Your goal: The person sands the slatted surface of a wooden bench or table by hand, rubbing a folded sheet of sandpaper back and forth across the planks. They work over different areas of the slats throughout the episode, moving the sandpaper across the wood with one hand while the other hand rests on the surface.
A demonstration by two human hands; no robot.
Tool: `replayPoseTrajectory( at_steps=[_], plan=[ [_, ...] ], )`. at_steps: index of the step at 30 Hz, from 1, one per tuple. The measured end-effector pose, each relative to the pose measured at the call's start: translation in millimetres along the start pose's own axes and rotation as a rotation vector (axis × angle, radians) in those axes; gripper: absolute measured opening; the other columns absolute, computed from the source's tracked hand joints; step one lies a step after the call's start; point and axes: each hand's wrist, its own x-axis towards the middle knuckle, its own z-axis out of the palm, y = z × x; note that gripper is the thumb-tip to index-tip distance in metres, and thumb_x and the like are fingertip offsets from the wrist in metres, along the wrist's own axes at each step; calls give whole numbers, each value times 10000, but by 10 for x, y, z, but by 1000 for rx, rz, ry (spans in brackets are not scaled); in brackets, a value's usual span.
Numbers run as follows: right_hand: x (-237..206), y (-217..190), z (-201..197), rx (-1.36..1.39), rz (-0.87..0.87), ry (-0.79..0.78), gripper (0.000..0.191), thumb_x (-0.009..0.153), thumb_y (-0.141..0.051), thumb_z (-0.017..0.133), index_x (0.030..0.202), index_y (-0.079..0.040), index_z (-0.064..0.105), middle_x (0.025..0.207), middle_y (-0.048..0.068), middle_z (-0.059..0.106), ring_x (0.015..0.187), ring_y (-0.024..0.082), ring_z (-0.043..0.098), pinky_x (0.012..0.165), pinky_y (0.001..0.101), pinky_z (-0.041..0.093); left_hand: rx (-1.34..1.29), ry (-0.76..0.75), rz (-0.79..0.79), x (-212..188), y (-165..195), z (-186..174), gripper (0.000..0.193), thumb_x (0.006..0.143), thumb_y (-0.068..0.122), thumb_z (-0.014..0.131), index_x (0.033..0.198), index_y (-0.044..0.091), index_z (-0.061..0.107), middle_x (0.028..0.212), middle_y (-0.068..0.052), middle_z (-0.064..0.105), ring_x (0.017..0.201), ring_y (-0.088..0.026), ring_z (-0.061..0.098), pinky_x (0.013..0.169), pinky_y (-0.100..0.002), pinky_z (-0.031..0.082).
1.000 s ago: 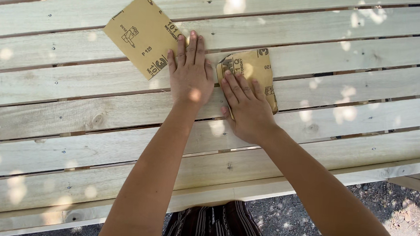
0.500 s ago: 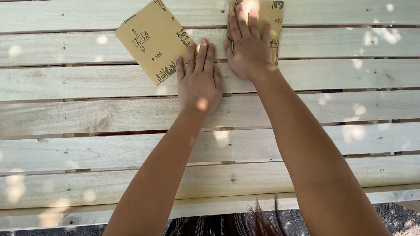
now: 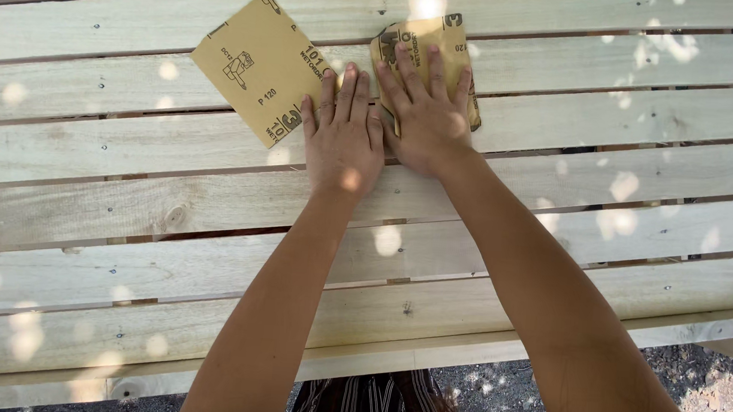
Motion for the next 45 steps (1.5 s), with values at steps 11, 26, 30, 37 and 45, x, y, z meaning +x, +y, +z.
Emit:
replayPoseTrajectory(
  at_steps=[11, 26, 30, 37, 45],
  plan=[
    [-694, -17, 327, 24, -146, 121, 760, 1033, -420, 312, 1570, 105, 197, 1688, 274, 80, 1578, 382, 49, 1264, 501, 103, 26, 20, 16, 33, -6, 2, 613, 1056, 372, 181, 1639, 183, 163, 1717, 28, 98, 1577, -232, 42, 1271, -508, 23],
    [621, 123, -131, 114, 93, -17, 647, 1076, -479, 176, 1666, -236, 70, 1748, 8, -9, 1587, 346, 22, 1235, 704, 1, -56, 59, 11, 3, -53, 40, 601, 1070, 392, 174, 1630, 181, 237, 1714, 12, 156, 1584, -231, 72, 1273, -523, 20],
    [-12, 40, 57, 28, -75, 69, 684, 1056, -447, 226, 1632, -98, 104, 1713, 87, 25, 1565, 368, 15, 1208, 641, 35, -41, 69, 22, 27, -55, 22, 598, 1069, 386, 179, 1629, 177, 214, 1714, 17, 129, 1582, -226, 66, 1274, -507, 26],
    [-1013, -148, 311, -28, -112, 18, 692, 1041, -506, 266, 1622, -146, 165, 1707, 87, 65, 1550, 387, 17, 1121, 771, 24, 27, 44, 14, 21, -34, 55, 613, 1063, 371, 184, 1640, 165, 177, 1718, 12, 100, 1574, -241, 49, 1264, -528, 18],
    [640, 228, -131, 89, 63, 66, 676, 1082, -491, 219, 1652, -145, 107, 1732, 67, 35, 1588, 373, 13, 1195, 734, 17, 6, 44, 17, 18, -49, 56, 610, 1063, 381, 187, 1637, 177, 173, 1718, 15, 100, 1580, -235, 47, 1266, -531, 24]
  ],
)
